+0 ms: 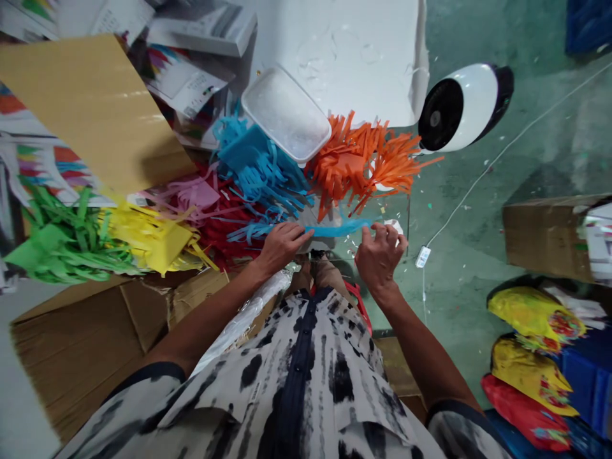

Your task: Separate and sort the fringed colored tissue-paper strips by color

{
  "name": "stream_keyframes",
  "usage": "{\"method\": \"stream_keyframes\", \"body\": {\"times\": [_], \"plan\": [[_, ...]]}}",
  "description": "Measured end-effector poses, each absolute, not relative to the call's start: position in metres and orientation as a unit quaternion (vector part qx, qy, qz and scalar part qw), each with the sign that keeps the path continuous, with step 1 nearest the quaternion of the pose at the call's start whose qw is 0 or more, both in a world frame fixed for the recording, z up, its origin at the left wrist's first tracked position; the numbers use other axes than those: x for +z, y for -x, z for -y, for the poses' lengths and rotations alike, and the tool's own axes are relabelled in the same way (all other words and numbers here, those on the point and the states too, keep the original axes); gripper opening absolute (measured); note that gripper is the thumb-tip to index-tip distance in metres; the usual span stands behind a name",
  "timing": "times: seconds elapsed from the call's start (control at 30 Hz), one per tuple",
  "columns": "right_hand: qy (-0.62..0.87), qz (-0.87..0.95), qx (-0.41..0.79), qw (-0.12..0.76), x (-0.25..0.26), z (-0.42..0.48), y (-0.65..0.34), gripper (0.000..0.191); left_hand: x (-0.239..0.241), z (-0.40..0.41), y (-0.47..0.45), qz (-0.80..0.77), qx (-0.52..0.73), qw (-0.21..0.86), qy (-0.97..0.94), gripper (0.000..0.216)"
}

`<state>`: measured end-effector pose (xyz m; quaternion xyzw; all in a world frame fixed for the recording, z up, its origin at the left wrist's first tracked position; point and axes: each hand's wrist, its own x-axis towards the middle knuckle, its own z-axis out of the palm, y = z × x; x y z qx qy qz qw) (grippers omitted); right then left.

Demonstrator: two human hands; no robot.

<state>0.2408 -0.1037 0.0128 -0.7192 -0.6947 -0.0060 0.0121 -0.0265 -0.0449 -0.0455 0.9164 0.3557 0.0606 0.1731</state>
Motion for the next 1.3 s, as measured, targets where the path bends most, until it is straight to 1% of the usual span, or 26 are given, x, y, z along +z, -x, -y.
{"method": "stream_keyframes", "body": {"times": [0.1, 0.17, 0.23, 0.33, 0.43, 0.6, 0.7, 0.83, 0.97, 1.17, 1.3], "plan": [[0.664, 0.745, 0.012, 0.055, 0.003, 0.112, -0.217, 0.042, -0.045, 0.054, 0.027, -0.356, 0.057, 0.172, -0.917, 0.041], [0.598, 0.797, 0.063, 0.057, -0.012, 0.12, -0.197, 0.049, -0.045, 0.06, 0.026, -0.365, 0.055, 0.172, -0.913, 0.042], [0.564, 0.818, 0.107, 0.045, -0.028, 0.126, -0.182, 0.054, -0.044, 0.066, 0.026, -0.371, 0.058, 0.174, -0.91, 0.042], [0.574, 0.805, 0.145, 0.041, -0.043, 0.132, -0.182, 0.062, -0.044, 0.069, 0.033, -0.385, 0.068, 0.181, -0.902, 0.042], [0.597, 0.786, 0.156, 0.041, -0.045, 0.132, -0.196, 0.063, -0.042, 0.066, 0.053, -0.42, 0.094, 0.174, -0.886, 0.039], [0.597, 0.789, 0.141, 0.042, -0.039, 0.126, -0.204, 0.058, -0.034, 0.056, 0.076, -0.462, 0.153, 0.114, -0.866, 0.022], [0.594, 0.793, 0.127, 0.05, -0.039, 0.12, -0.2, 0.053, -0.033, 0.055, 0.062, -0.43, 0.153, 0.085, -0.886, 0.019], [0.592, 0.798, 0.098, 0.054, -0.037, 0.111, -0.2, 0.044, -0.039, 0.051, 0.026, -0.36, 0.074, 0.14, -0.919, 0.024], [0.586, 0.805, 0.077, 0.052, -0.033, 0.1, -0.2, 0.035, -0.042, 0.044, 0.011, -0.368, 0.029, 0.166, -0.915, 0.02], [0.591, 0.801, 0.039, 0.086, -0.033, 0.088, -0.187, 0.024, -0.04, 0.038, 0.019, -0.365, 0.03, 0.171, -0.915, 0.016], [0.564, 0.819, 0.048, 0.09, -0.038, 0.08, -0.181, 0.021, -0.041, 0.037, 0.022, -0.375, 0.047, 0.171, -0.91, 0.012]]}}
